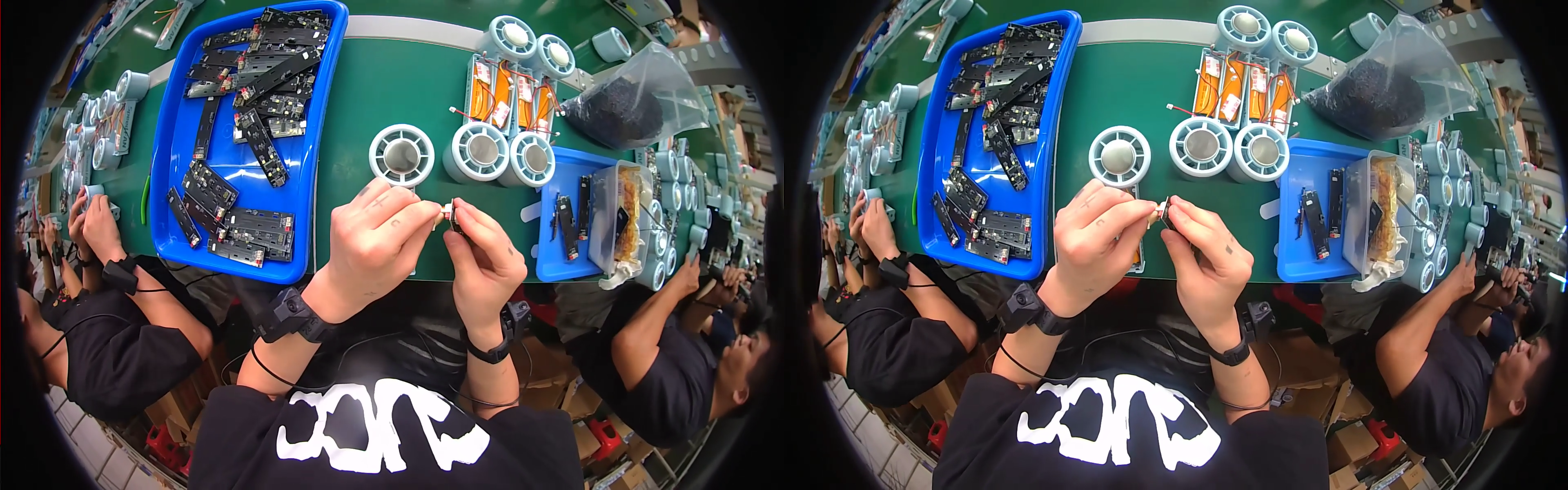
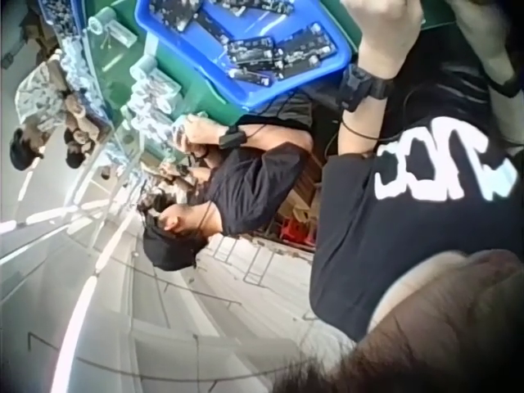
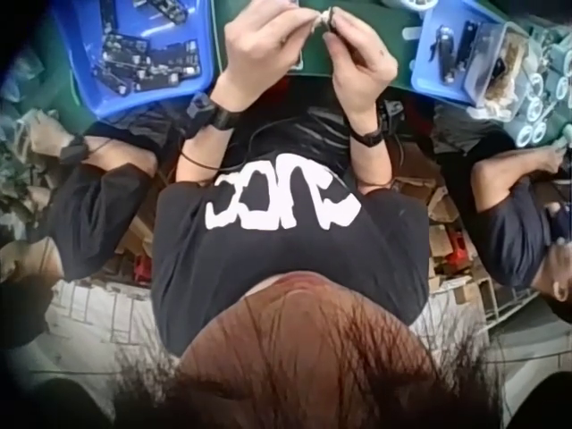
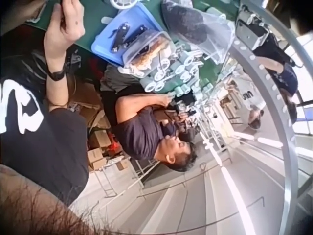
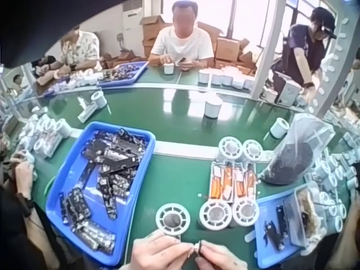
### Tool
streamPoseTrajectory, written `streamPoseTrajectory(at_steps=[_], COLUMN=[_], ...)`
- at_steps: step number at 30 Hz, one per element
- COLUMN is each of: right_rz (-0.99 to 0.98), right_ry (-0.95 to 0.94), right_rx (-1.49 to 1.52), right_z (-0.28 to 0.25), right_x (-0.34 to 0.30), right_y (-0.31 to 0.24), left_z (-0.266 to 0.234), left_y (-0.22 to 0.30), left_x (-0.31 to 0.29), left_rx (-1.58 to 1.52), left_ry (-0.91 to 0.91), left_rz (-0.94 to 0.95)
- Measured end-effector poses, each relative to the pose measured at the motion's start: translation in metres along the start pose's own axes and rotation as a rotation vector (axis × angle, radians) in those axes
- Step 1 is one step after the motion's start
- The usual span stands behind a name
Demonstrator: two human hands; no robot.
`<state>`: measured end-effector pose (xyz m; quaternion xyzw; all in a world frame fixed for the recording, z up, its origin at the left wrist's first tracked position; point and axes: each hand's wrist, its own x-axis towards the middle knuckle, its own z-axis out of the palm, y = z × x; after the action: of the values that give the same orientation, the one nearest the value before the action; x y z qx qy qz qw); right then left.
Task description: The person picks up a circuit board from a tray, connects wires from a fan housing to the board by hand, and presses the board into the housing. They then repeat the process with a second circuit board and fan housing before setting the assembly aside.
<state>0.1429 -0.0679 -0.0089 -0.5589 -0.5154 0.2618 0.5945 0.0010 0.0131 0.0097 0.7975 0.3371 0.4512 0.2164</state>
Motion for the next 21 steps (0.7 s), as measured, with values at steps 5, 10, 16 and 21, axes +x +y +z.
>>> streamPoseTrajectory(at_steps=[5, 10, 16, 21], right_rz=[-0.015, 0.097, 0.067, 0.033], right_ry=[0.011, 0.077, 0.060, 0.044], right_rx=[-0.027, 0.066, 0.017, -0.012], right_z=[0.002, 0.005, 0.004, 0.004], right_x=[-0.001, 0.000, 0.002, 0.001], right_y=[0.000, -0.003, -0.003, -0.003], left_z=[-0.002, -0.002, -0.001, 0.000], left_y=[-0.002, -0.006, -0.008, -0.011], left_x=[0.000, -0.001, -0.001, -0.002], left_rx=[0.005, 0.000, 0.038, 0.014], left_ry=[-0.015, -0.021, -0.022, 0.001], left_rz=[0.008, 0.046, 0.090, 0.099])
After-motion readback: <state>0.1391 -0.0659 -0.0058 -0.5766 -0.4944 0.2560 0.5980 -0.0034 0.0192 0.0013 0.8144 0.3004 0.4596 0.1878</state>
